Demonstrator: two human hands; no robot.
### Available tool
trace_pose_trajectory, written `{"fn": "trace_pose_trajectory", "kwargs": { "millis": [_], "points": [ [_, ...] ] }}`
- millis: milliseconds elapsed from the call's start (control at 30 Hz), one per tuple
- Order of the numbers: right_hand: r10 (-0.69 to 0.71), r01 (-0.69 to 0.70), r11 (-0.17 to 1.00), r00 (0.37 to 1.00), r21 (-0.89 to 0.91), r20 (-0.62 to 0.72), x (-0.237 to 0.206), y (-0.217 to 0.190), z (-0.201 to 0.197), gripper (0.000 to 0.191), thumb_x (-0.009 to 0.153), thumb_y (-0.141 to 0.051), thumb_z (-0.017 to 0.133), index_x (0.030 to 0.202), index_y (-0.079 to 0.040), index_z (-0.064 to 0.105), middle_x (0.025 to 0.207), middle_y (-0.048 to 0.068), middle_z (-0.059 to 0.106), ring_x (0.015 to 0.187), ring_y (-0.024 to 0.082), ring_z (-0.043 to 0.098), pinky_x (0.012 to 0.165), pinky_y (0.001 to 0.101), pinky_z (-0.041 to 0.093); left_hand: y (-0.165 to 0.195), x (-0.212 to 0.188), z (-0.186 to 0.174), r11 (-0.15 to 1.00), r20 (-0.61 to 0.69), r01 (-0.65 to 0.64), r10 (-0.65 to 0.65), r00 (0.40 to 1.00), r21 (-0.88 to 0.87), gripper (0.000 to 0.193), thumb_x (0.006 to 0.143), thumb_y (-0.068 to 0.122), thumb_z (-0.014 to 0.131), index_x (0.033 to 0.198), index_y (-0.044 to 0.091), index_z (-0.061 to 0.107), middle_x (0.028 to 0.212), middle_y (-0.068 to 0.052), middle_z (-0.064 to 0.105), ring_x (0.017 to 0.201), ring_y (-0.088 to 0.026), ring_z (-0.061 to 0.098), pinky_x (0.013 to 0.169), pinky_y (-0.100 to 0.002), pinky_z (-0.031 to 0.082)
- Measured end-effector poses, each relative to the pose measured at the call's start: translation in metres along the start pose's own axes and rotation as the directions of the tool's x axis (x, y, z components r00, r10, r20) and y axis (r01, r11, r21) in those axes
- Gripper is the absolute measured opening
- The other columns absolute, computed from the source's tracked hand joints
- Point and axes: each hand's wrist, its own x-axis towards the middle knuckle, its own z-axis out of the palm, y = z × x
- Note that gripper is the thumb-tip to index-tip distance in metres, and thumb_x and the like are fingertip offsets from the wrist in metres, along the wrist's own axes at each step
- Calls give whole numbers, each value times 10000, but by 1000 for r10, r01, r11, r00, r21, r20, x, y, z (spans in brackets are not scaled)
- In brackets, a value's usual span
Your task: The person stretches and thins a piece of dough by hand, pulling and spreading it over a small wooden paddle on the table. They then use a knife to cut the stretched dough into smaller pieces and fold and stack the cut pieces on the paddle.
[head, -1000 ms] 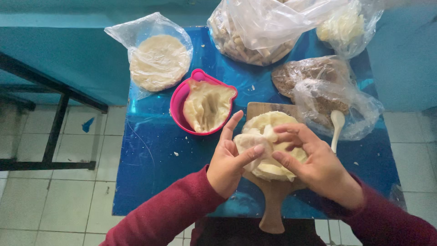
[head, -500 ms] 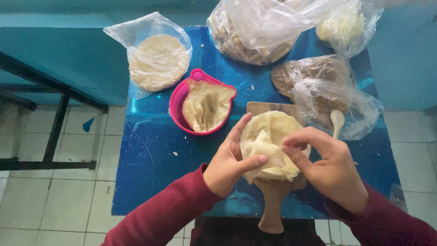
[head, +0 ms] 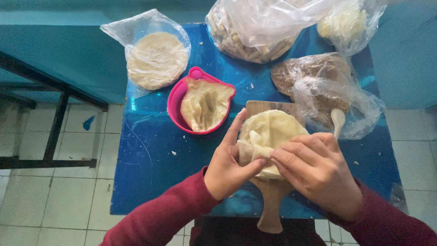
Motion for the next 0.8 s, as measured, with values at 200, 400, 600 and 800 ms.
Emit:
{"fn": "trace_pose_trajectory", "kwargs": {
  "millis": [200, 400, 600, 800],
  "points": [
    [-9, 10, 1000, 1000, -12, 27, -2, -1, 7, 268, 744, -161, 807, 995, -98, 735, 996, 17, 705, 976, 219, 656, 867, 416, 446, 8, -4, 5, 980, -47, 2, 7, 999, 198, 1057, 894, -65, 682, 1691, 94, 7, 1193, -120, 713, 1011, -109, 688, 857, -254, 574],
    [26, -26, 997, 1000, 68, 1, -3, 2, 8, 269, 753, -167, 803, 1011, -126, 738, 1015, -8, 697, 995, 210, 644, 893, 399, 449, 13, -6, 7, 863, -118, 21, 45, 992, 505, 1076, 847, 37, 751, 1692, 100, 89, 776, -32, 721, 662, -33, 595, 599, -231, 515],
    [-117, 126, 981, 991, -146, 65, -5, -3, 10, 324, 751, -208, 799, 1032, -60, 733, 1030, 28, 706, 990, 207, 654, 839, 419, 424, 9, -8, 8, 736, -110, -5, 107, 988, 677, 1072, 845, 82, 759, 1674, 99, 78, 637, -110, 661, 510, -161, 654, 524, -295, 522],
    [-126, 134, 979, 990, -152, 63, -7, -5, 14, 342, 712, -235, 788, 999, -58, 733, 1008, 36, 707, 984, 215, 663, 836, 425, 423, 5, -9, 10, 676, -118, 39, 71, 990, 736, 1089, 840, 89, 767, 1669, 115, 62, 584, -151, 636, 473, -247, 655, 505, -349, 514]
  ]
}}
